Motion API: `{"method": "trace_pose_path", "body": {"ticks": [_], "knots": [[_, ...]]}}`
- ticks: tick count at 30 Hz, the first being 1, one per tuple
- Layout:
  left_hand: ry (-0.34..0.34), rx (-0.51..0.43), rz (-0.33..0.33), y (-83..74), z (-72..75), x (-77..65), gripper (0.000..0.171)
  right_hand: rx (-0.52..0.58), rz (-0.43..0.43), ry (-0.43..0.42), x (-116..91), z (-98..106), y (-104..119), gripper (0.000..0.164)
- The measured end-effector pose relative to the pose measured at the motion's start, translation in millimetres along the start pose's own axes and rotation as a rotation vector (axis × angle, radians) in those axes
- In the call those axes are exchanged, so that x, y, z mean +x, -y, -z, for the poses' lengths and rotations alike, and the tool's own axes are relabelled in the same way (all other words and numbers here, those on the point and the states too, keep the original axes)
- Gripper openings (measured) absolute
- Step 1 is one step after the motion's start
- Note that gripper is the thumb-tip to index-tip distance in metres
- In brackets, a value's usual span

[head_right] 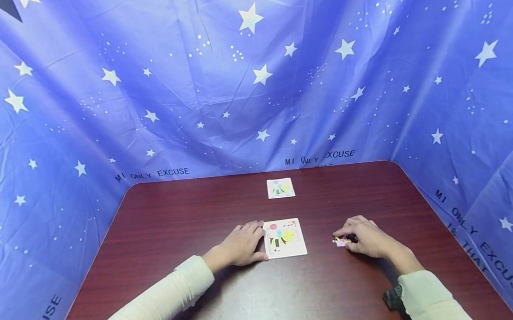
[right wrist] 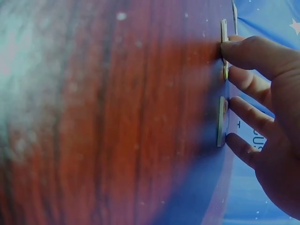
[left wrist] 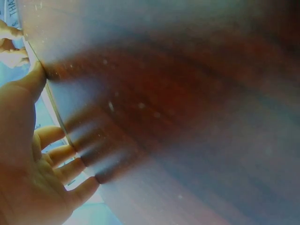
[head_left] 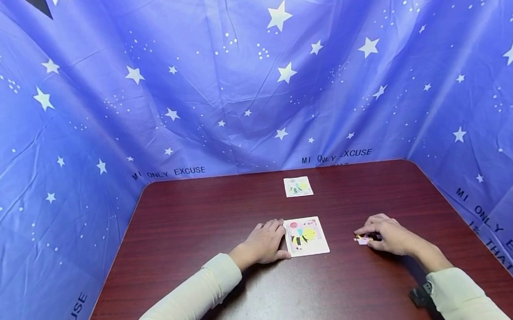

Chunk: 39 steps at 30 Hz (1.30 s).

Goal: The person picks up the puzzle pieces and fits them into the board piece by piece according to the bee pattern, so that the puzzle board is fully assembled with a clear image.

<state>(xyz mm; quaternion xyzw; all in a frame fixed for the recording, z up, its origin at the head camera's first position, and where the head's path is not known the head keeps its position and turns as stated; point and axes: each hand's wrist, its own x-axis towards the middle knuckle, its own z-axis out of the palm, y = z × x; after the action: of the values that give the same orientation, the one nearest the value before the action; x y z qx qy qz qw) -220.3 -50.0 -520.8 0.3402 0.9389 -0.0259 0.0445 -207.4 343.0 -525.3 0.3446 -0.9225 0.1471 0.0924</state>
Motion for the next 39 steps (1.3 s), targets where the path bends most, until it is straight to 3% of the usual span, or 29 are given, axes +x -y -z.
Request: {"method": "trace_pose_path", "body": {"ticks": [22, 39], "knots": [[-0.014, 0.007, -0.011, 0.1, -0.3, 0.2, 0.066, 0.002, 0.044, -0.081, 11.1, -10.0, 4.9, 0.035], [-0.021, 0.016, -0.014, 0.3, -0.7, 0.5, 0.068, 0.048, 0.009, 0.044, 43.7, -13.7, 30.4, 0.036]]}}
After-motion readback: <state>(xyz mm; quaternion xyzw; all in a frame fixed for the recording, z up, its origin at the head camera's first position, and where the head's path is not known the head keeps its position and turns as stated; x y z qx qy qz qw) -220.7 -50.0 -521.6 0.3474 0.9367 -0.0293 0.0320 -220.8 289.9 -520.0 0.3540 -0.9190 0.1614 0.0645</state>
